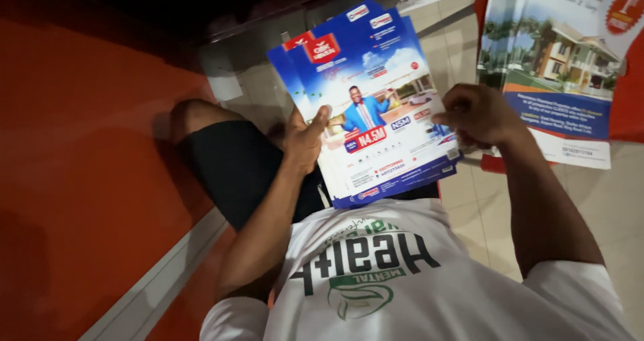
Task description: The recorder is counting and organizing a stack of real estate flyers while sitting on the floor.
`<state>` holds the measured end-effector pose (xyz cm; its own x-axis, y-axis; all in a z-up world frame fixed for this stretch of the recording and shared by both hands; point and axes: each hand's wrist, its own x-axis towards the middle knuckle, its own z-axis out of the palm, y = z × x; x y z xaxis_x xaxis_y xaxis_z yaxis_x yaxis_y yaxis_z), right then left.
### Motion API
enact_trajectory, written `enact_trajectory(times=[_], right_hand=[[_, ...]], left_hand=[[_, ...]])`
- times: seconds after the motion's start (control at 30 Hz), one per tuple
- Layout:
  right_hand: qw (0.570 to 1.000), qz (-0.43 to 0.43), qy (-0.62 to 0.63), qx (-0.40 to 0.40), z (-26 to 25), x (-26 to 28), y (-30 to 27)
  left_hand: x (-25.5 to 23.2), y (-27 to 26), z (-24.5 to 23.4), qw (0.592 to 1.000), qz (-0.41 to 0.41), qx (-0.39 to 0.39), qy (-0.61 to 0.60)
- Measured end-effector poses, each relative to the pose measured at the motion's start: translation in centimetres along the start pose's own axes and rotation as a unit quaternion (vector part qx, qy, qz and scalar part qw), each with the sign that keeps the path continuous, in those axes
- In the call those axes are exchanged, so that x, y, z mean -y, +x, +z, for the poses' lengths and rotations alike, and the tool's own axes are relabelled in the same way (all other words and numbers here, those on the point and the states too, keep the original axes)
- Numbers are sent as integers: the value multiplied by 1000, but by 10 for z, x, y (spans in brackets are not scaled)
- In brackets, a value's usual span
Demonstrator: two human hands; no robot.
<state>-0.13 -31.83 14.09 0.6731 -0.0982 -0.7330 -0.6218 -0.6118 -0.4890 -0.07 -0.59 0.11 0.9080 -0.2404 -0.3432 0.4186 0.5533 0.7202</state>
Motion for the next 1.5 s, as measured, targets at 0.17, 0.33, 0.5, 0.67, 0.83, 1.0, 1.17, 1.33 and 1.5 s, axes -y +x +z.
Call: enact_trajectory(times=[0.17,0.33,0.5,0.67,0.83,1.0,1.17,1.33,1.5], right_hand=[[998,-19,50,28,-9,-30,17],[995,-80,-11,64,-27,-56,40],[990,-81,17,115,-45,-92,60],[994,-83,72,27,-52,-86,53],[996,-49,49,54,-44,-88,63],[990,-120,3,69,-28,-77,66],[981,-129,22,146,-34,-91,83],[989,-49,-97,96,-37,-60,67],[995,-58,-41,67,-39,-74,72]], left_hand=[[6,2,0,1000,12,11,-21],[5,2,-1,1000,14,13,-16],[3,0,-3,999,22,19,15],[-8,-2,6,1000,-11,7,3],[4,1,-1,1000,13,13,14],[5,2,-1,999,14,33,-14],[0,0,1,998,-1,39,-41],[2,-1,1,999,-7,22,-40],[7,0,-4,999,-3,25,-22]])
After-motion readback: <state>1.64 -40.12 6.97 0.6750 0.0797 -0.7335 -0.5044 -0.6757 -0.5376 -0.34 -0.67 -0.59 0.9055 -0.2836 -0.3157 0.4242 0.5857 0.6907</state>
